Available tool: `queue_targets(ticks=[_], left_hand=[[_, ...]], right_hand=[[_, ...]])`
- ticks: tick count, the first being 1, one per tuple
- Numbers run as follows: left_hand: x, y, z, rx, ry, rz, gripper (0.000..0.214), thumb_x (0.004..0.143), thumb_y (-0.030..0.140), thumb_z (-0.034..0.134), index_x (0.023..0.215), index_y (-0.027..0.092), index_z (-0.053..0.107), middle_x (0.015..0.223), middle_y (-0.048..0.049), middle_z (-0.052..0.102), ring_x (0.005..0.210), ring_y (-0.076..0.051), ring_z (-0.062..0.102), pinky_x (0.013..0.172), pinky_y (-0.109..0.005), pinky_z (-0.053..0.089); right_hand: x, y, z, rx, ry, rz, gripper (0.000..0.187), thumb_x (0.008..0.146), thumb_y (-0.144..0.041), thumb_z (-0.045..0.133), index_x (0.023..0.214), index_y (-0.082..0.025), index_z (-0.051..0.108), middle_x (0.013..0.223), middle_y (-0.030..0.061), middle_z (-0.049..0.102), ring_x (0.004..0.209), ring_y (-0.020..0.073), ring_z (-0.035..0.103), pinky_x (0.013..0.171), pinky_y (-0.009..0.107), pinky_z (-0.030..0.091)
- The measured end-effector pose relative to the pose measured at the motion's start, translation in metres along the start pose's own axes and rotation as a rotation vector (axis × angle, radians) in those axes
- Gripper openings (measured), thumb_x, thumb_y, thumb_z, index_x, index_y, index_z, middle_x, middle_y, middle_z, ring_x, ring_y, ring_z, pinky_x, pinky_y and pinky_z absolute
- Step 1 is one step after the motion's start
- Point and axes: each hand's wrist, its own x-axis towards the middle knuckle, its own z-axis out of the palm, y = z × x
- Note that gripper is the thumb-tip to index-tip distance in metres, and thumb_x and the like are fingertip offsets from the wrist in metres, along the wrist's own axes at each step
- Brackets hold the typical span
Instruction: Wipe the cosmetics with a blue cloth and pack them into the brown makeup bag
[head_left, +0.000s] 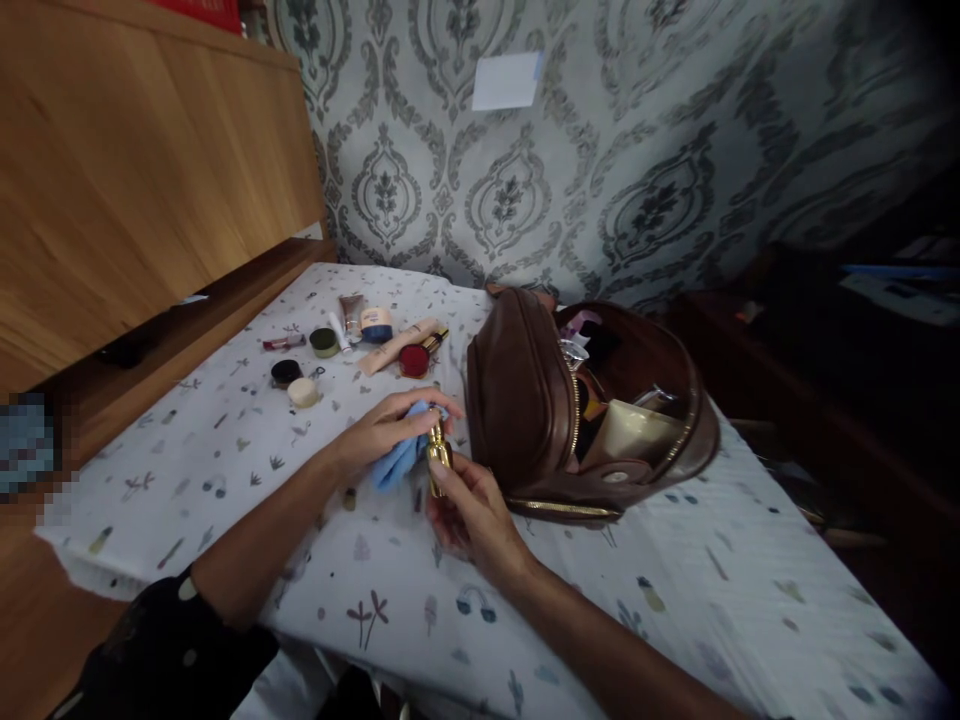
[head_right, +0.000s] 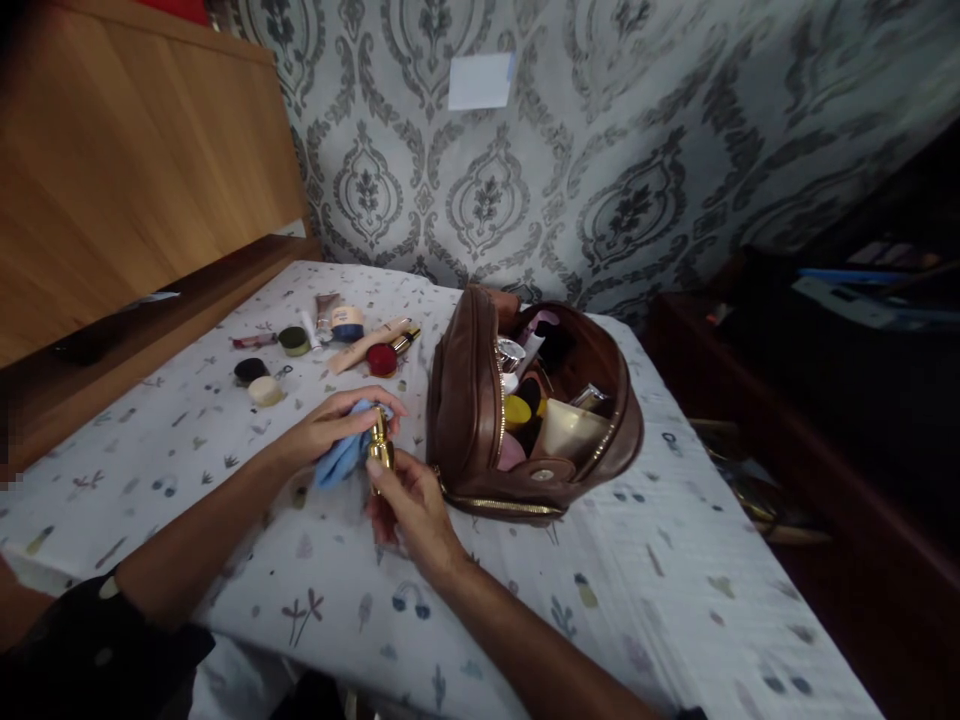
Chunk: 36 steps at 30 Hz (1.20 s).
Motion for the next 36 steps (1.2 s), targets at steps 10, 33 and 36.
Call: queue_targets(ticks=[10, 33, 36], left_hand=[[0.001, 0.007, -0.011, 0.278, 0.166, 0.063, 0.027, 0.080, 0.041, 0.070, 0.088, 0.016, 0.069, 0.076, 0.0003, 0.061, 0.066, -0.011, 0.052, 0.062, -0.021, 0.042], [0.002, -0.004, -0.008, -0.075, 0.116, -0.078, 0.036, 0.078, 0.043, 0.075, 0.100, 0.015, 0.069, 0.081, -0.0034, 0.068, 0.065, -0.012, 0.063, 0.059, -0.021, 0.050], [0.002, -0.009, 0.002, -0.181, 0.106, -0.090, 0.044, 0.082, 0.047, 0.070, 0.113, 0.017, 0.065, 0.083, -0.0037, 0.067, 0.059, -0.011, 0.061, 0.053, -0.020, 0.050]], right_hand=[[0.003, 0.008, 0.000, 0.027, 0.021, -0.076, 0.047, 0.073, -0.059, 0.076, 0.073, -0.019, 0.049, 0.059, -0.0044, 0.062, 0.039, 0.0061, 0.050, 0.035, 0.016, 0.030], [0.000, 0.001, 0.001, 0.169, -0.043, -0.032, 0.042, 0.075, -0.057, 0.075, 0.083, -0.019, 0.058, 0.073, -0.0005, 0.064, 0.053, 0.0090, 0.056, 0.040, 0.018, 0.031], [0.002, 0.003, 0.002, 0.178, 0.006, -0.053, 0.044, 0.070, -0.057, 0.079, 0.081, -0.018, 0.063, 0.072, -0.0023, 0.058, 0.054, 0.0077, 0.053, 0.039, 0.017, 0.031]])
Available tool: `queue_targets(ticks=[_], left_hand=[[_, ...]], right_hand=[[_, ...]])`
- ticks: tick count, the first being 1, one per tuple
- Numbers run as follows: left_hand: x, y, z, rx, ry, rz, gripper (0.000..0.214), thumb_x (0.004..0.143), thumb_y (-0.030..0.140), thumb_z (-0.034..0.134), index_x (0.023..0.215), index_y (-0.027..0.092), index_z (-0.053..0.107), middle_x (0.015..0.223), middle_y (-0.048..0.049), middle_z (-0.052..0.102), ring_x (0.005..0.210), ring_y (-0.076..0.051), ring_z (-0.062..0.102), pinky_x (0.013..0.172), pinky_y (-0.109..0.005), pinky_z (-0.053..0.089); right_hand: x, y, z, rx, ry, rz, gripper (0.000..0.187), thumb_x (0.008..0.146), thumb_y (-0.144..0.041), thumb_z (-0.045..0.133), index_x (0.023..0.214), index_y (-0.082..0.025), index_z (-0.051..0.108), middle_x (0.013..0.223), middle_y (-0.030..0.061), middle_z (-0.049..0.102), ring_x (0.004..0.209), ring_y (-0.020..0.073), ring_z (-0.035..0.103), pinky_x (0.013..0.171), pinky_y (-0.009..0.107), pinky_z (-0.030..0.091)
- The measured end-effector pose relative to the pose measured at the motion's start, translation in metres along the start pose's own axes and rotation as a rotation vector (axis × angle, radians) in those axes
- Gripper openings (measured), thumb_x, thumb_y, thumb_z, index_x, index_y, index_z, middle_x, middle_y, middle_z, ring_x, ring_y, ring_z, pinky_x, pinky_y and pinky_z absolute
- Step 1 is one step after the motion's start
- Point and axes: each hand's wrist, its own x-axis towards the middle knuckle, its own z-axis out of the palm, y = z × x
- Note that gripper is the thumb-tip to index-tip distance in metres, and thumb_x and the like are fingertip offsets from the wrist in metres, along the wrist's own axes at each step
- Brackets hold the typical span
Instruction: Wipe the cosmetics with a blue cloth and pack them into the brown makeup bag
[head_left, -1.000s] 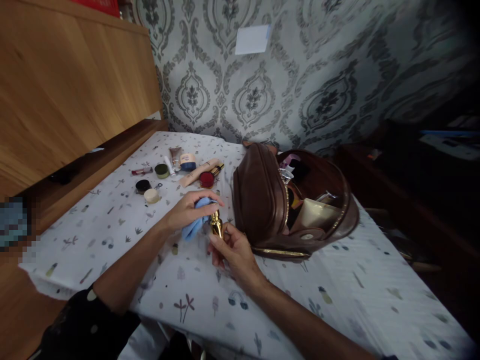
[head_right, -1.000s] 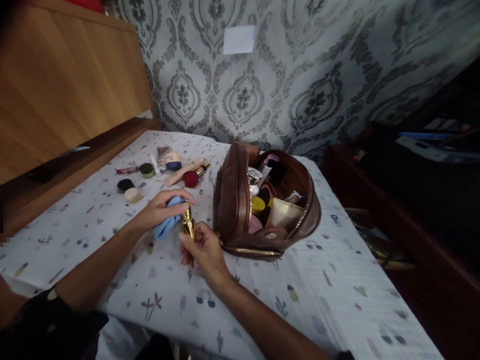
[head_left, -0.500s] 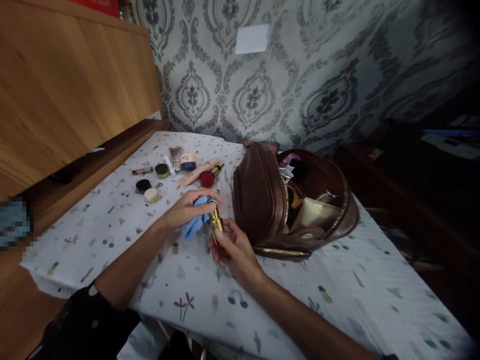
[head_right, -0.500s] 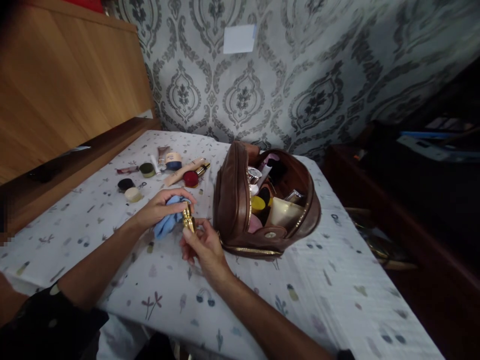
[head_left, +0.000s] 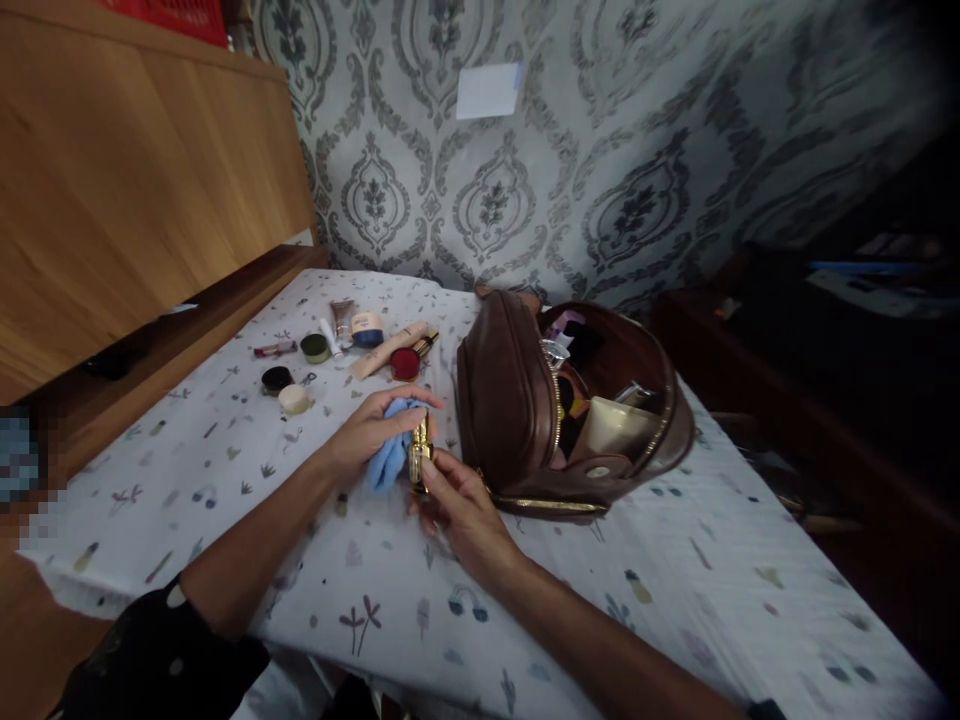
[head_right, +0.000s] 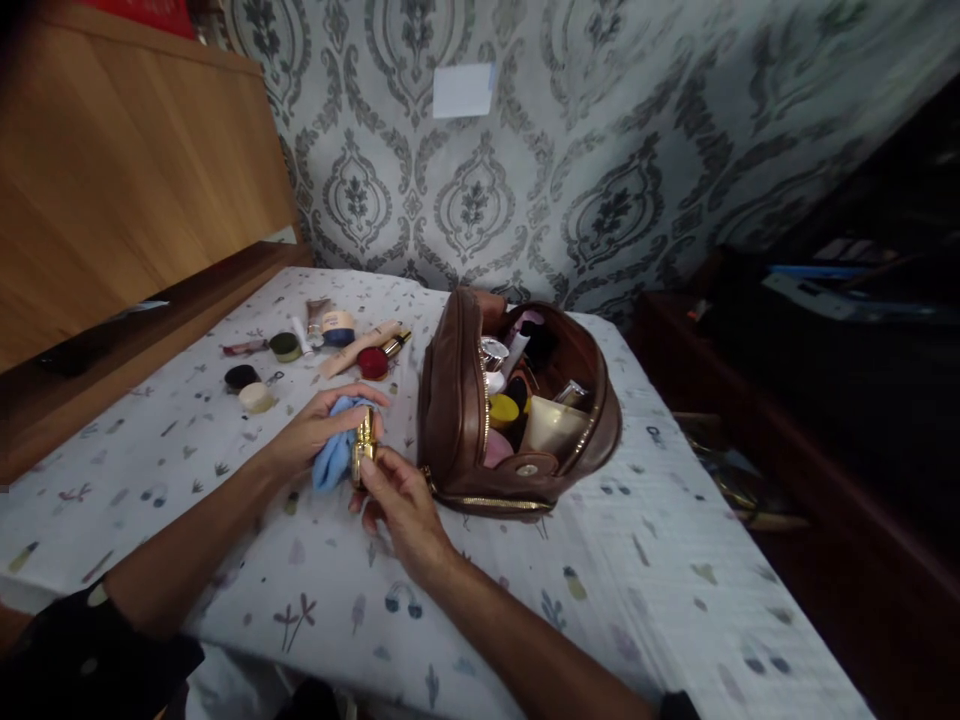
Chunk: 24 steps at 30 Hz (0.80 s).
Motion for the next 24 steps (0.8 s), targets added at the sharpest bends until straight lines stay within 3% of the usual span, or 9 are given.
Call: queue_targets(ticks=[3, 8, 12, 20, 24], left_hand=[[-0.002, -0.004, 0.005, -0.066, -0.049, -0.010, 0.048, 0.086, 0.048, 0.066, 0.122, 0.018, 0.060, 0.093, -0.0071, 0.068, 0.063, -0.013, 0.064, 0.054, -0.021, 0.052], [-0.005, -0.003, 0.002, -0.122, -0.166, -0.085, 0.058, 0.079, 0.036, 0.076, 0.129, 0.020, 0.054, 0.104, -0.0107, 0.069, 0.071, -0.018, 0.068, 0.059, -0.025, 0.057], [-0.003, -0.006, 0.003, -0.101, -0.065, -0.074, 0.054, 0.078, 0.039, 0.077, 0.124, 0.018, 0.056, 0.094, -0.0076, 0.071, 0.060, -0.014, 0.065, 0.049, -0.021, 0.053], [0.004, -0.012, 0.013, -0.080, 0.101, -0.072, 0.048, 0.078, 0.057, 0.071, 0.101, 0.017, 0.059, 0.069, 0.0004, 0.064, 0.041, -0.010, 0.055, 0.033, -0.020, 0.044], [0.000, -0.006, 0.008, -0.128, -0.114, -0.114, 0.047, 0.075, 0.053, 0.075, 0.101, 0.017, 0.060, 0.082, -0.0022, 0.066, 0.047, -0.009, 0.057, 0.040, -0.019, 0.047]], right_hand=[[0.001, 0.002, 0.000, 0.032, 0.040, 0.008, 0.045, 0.067, -0.056, 0.082, 0.079, -0.017, 0.063, 0.064, -0.0038, 0.056, 0.049, 0.0058, 0.049, 0.040, 0.017, 0.030], [0.001, 0.003, 0.000, 0.121, 0.081, 0.066, 0.049, 0.064, -0.057, 0.084, 0.081, -0.016, 0.063, 0.060, -0.0044, 0.057, 0.044, 0.0056, 0.049, 0.041, 0.018, 0.032], [0.002, 0.003, 0.001, 0.137, 0.067, 0.020, 0.055, 0.061, -0.053, 0.087, 0.094, -0.018, 0.061, 0.071, -0.0016, 0.065, 0.048, 0.0082, 0.056, 0.041, 0.018, 0.033], [0.003, 0.007, -0.001, 0.117, 0.023, 0.024, 0.052, 0.060, -0.051, 0.088, 0.084, -0.017, 0.058, 0.068, -0.0001, 0.068, 0.047, 0.0082, 0.057, 0.040, 0.018, 0.032], [0.000, 0.006, 0.001, 0.132, 0.031, 0.008, 0.049, 0.062, -0.051, 0.087, 0.087, -0.016, 0.062, 0.070, -0.0002, 0.067, 0.047, 0.0074, 0.056, 0.040, 0.018, 0.031]])
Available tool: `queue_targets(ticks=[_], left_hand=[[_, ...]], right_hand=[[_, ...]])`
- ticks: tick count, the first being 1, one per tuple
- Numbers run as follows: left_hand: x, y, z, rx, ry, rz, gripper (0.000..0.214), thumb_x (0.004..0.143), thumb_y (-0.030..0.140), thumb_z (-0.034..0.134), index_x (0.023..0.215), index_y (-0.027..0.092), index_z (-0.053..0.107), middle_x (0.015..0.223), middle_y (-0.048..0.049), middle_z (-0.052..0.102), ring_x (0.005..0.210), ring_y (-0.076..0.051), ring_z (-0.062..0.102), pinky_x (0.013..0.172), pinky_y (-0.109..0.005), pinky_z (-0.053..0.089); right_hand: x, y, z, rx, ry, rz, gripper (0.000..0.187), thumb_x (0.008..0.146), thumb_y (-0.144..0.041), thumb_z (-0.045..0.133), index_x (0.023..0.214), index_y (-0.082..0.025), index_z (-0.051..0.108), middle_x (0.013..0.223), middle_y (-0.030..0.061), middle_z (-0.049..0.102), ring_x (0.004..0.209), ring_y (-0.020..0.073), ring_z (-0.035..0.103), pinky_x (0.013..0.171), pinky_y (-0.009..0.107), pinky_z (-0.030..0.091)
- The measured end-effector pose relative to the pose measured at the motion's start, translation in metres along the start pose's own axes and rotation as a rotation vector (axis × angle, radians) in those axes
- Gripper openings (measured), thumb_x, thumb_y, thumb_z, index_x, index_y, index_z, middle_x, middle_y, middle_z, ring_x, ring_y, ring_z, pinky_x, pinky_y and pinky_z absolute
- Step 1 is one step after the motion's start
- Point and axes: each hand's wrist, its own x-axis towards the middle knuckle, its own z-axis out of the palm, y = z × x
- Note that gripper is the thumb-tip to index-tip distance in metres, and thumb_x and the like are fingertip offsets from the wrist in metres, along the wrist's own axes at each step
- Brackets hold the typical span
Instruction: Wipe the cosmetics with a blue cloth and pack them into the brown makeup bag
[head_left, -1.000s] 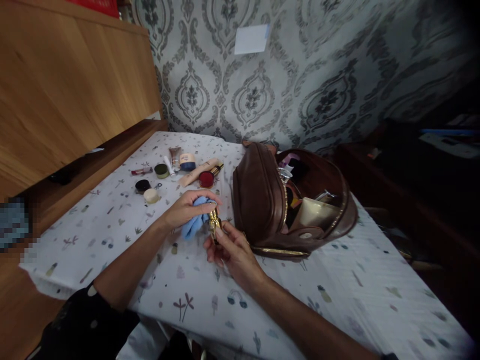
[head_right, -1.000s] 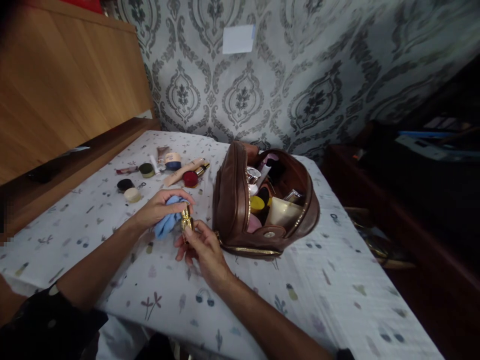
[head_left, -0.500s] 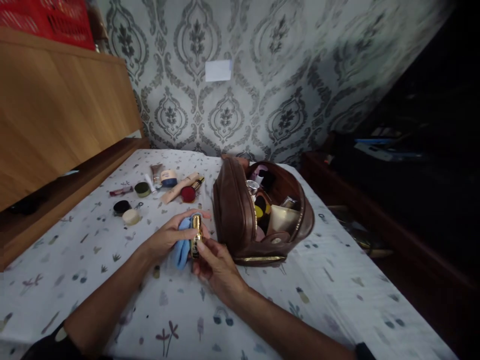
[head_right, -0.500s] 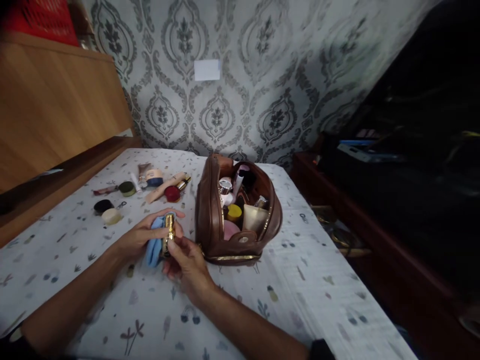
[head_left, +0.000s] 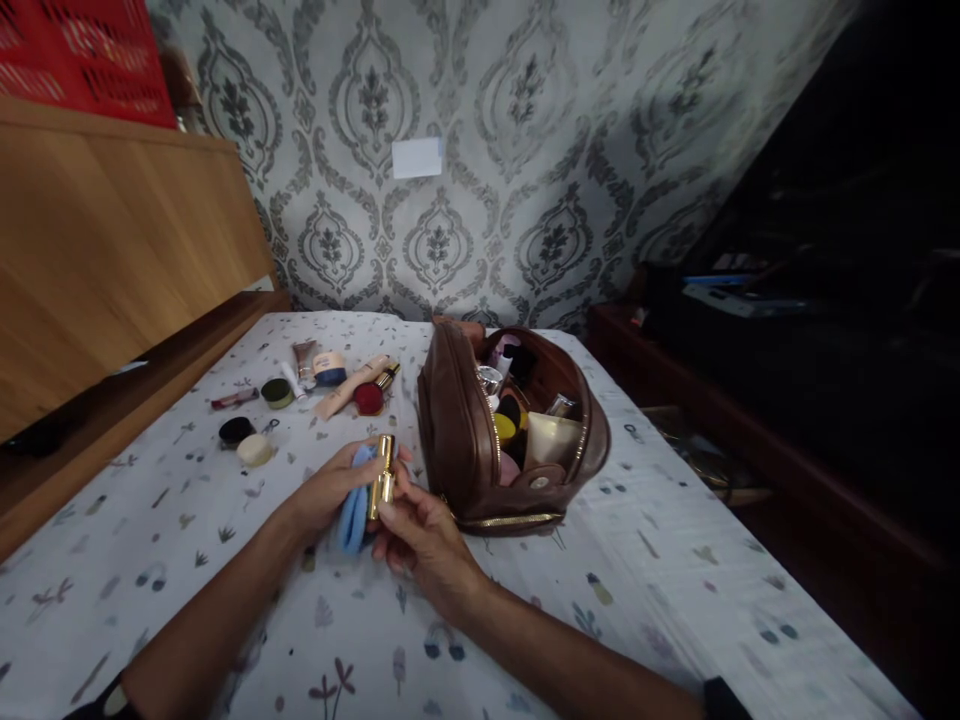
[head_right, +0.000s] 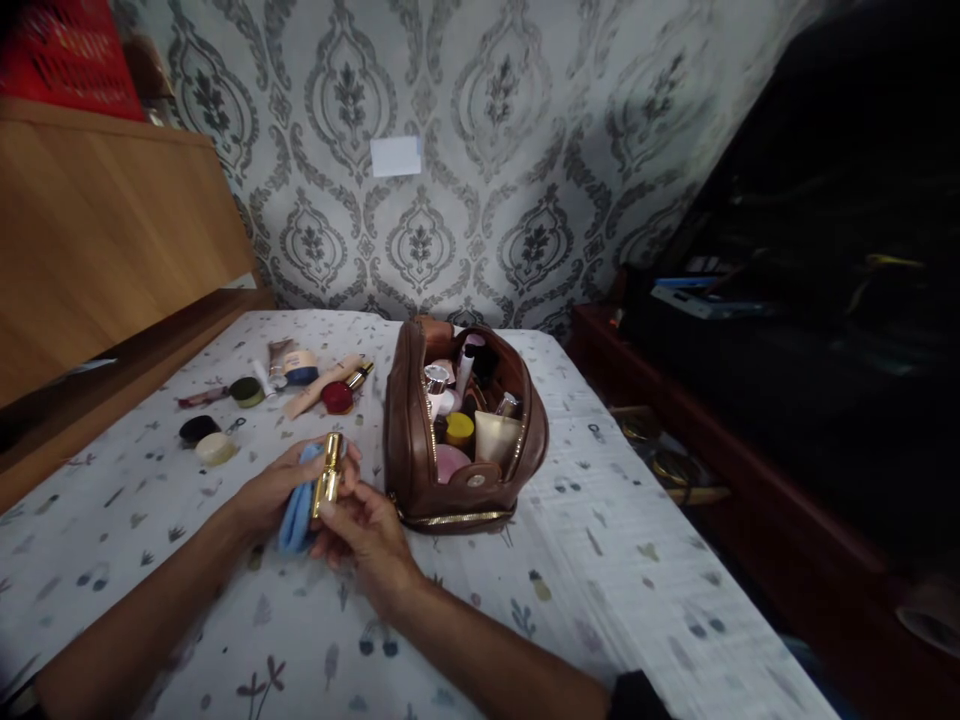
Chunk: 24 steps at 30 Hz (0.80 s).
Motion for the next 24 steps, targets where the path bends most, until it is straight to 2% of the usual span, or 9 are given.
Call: queue_targets(ticks=[2, 5, 8, 11, 15, 18, 20, 24], left_hand=[[-0.004, 0.003, -0.005, 0.014, -0.107, -0.033, 0.049, 0.072, 0.042, 0.081, 0.109, 0.017, 0.060, 0.096, -0.0063, 0.068, 0.060, -0.012, 0.063, 0.049, -0.020, 0.051], [-0.007, 0.004, -0.011, 0.050, -0.147, -0.046, 0.049, 0.075, 0.034, 0.080, 0.116, 0.017, 0.059, 0.101, -0.0093, 0.068, 0.064, -0.014, 0.064, 0.054, -0.023, 0.053], [-0.006, 0.003, -0.015, 0.090, -0.114, -0.003, 0.048, 0.080, 0.035, 0.076, 0.120, 0.016, 0.058, 0.093, -0.0075, 0.068, 0.062, -0.013, 0.062, 0.056, -0.025, 0.053], [-0.003, 0.004, -0.017, 0.128, -0.070, 0.099, 0.053, 0.078, 0.040, 0.077, 0.120, 0.014, 0.058, 0.082, -0.0055, 0.067, 0.070, -0.015, 0.064, 0.063, -0.023, 0.052], [-0.004, 0.009, -0.016, 0.157, -0.014, 0.142, 0.057, 0.077, 0.057, 0.073, 0.113, 0.013, 0.062, 0.071, -0.0023, 0.064, 0.055, -0.010, 0.055, 0.051, -0.018, 0.044], [-0.008, 0.015, -0.011, 0.208, -0.071, 0.089, 0.056, 0.070, 0.061, 0.076, 0.093, 0.012, 0.065, 0.066, -0.0012, 0.062, 0.052, -0.009, 0.052, 0.048, -0.018, 0.040], [-0.011, 0.017, -0.004, 0.249, -0.143, 0.013, 0.049, 0.064, 0.054, 0.083, 0.079, 0.012, 0.062, 0.062, 0.0010, 0.059, 0.052, -0.009, 0.050, 0.049, -0.018, 0.039], [-0.016, 0.017, 0.021, 0.286, -0.213, -0.137, 0.039, 0.063, 0.040, 0.086, 0.076, 0.015, 0.059, 0.060, 0.0057, 0.054, 0.053, -0.007, 0.045, 0.051, -0.017, 0.039]], right_hand=[[0.001, 0.000, 0.000, -0.002, 0.000, -0.007, 0.049, 0.063, -0.051, 0.087, 0.087, -0.016, 0.063, 0.070, -0.0005, 0.067, 0.046, 0.0069, 0.056, 0.040, 0.018, 0.031], [0.003, 0.001, 0.000, -0.031, -0.004, 0.005, 0.054, 0.061, -0.056, 0.086, 0.088, -0.016, 0.061, 0.068, -0.0005, 0.066, 0.046, 0.0079, 0.057, 0.040, 0.018, 0.031], [0.003, 0.002, -0.001, -0.102, 0.004, 0.000, 0.060, 0.060, -0.062, 0.083, 0.089, -0.017, 0.056, 0.065, -0.0029, 0.064, 0.046, 0.0089, 0.057, 0.040, 0.018, 0.034], [-0.004, -0.001, 0.002, -0.246, -0.014, -0.067, 0.055, 0.069, -0.064, 0.076, 0.086, -0.019, 0.049, 0.063, -0.0070, 0.058, 0.043, 0.0074, 0.053, 0.039, 0.018, 0.034], [-0.019, -0.016, 0.011, -0.392, 0.039, -0.241, 0.040, 0.083, -0.056, 0.066, 0.089, -0.021, 0.046, 0.068, -0.0081, 0.052, 0.048, 0.0050, 0.046, 0.044, 0.017, 0.037], [-0.028, -0.030, 0.017, -0.409, 0.085, -0.339, 0.038, 0.086, -0.050, 0.064, 0.105, -0.023, 0.046, 0.074, -0.0064, 0.052, 0.055, 0.0074, 0.047, 0.048, 0.019, 0.040], [-0.034, -0.037, 0.017, -0.454, 0.059, -0.343, 0.037, 0.087, -0.046, 0.064, 0.111, -0.023, 0.049, 0.074, -0.0053, 0.052, 0.057, 0.0086, 0.047, 0.049, 0.020, 0.041], [-0.052, -0.048, 0.004, -0.532, 0.023, -0.301, 0.026, 0.087, -0.042, 0.066, 0.102, -0.021, 0.062, 0.071, -0.0028, 0.054, 0.059, 0.0097, 0.046, 0.052, 0.021, 0.041]])
